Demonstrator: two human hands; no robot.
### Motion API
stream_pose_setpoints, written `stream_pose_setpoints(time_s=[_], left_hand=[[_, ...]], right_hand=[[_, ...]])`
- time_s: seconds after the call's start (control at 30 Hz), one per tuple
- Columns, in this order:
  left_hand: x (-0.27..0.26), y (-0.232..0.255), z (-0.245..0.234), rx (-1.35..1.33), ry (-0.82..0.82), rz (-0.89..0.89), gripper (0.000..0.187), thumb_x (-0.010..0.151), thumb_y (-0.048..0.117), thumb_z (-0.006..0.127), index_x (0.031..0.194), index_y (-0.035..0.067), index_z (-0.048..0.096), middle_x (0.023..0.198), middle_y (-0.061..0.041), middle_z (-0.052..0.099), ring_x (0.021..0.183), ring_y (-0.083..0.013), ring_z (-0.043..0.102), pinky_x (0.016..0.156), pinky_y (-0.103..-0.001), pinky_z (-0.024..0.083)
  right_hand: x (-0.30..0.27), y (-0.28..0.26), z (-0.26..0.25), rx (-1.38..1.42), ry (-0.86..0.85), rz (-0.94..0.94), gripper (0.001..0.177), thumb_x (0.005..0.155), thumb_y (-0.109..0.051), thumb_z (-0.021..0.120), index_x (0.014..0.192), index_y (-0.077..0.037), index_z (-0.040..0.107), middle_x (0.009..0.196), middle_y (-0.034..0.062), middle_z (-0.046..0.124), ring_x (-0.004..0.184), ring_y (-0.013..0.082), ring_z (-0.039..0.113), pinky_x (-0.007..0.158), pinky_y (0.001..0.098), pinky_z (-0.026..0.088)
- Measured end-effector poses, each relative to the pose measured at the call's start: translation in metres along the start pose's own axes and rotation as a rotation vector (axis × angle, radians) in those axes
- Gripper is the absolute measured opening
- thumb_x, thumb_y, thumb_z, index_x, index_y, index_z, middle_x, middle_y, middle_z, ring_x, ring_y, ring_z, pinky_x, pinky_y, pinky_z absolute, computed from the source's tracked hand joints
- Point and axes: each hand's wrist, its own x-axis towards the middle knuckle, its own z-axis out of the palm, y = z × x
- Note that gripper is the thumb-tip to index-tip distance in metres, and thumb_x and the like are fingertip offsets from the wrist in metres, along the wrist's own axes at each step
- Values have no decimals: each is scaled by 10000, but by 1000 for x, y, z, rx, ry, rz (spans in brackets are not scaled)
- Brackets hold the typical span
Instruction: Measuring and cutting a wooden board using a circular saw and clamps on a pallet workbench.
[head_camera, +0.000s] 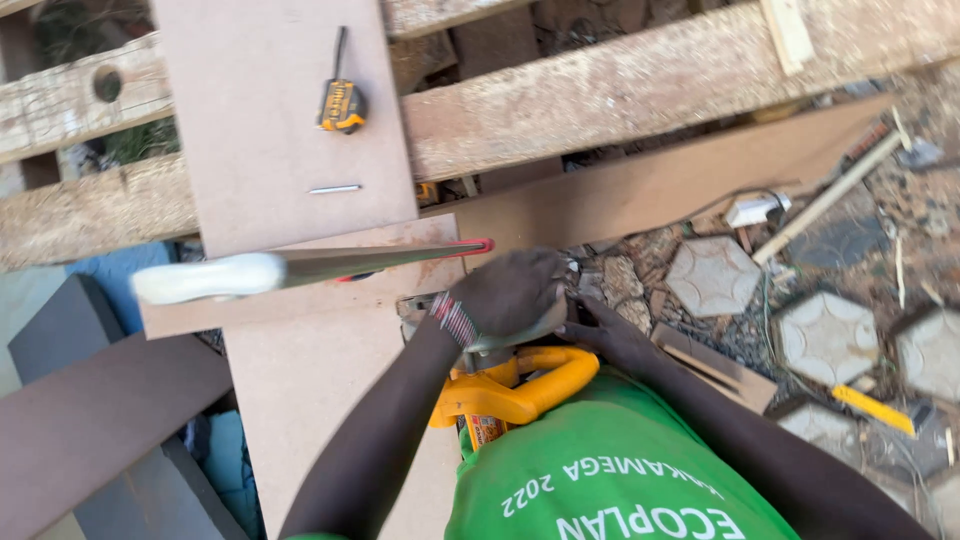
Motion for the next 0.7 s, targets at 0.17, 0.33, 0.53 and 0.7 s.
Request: stream_pose_setpoints(time_s=[0.17,0.33,0.53,0.7], left_hand=[[-154,88,-15,-78,674,-437,347,1146,443,735,1367,176,729,1261,-147,720,1212,-409,687,944,-536,612],[-183,84,88,-291,771,-1159,704,977,772,804,1250,138,663,1146,-127,743,941,-442,824,733,-644,628],[-178,79,91,-757,866,-1196,562,1013,738,713,1106,183,721,878,-41,827,727,-211,812,587,-394,606],[-189,45,123,-1022,1073,-976,531,1186,660,592,877,229,554,807,72,468,715,-113,434,667,-345,398]], right_hand=[[3,7,13,-10,-23,-37,855,1021,-495,827,1720,-133,492,1651,209,698,1538,386,659,1293,557,520],[25,81,8,-586,6,-299,265,1193,-421,538,1222,-160,572,1311,91,546,1266,231,543,1097,404,522],[11,29,-19,-628,-379,-959,565,1207,-558,557,1486,-134,804,1316,87,802,1258,262,687,1094,431,523],[5,-44,7,-866,-675,-586,708,1017,-678,800,1583,-279,648,1531,22,784,1321,266,770,1094,500,585]])
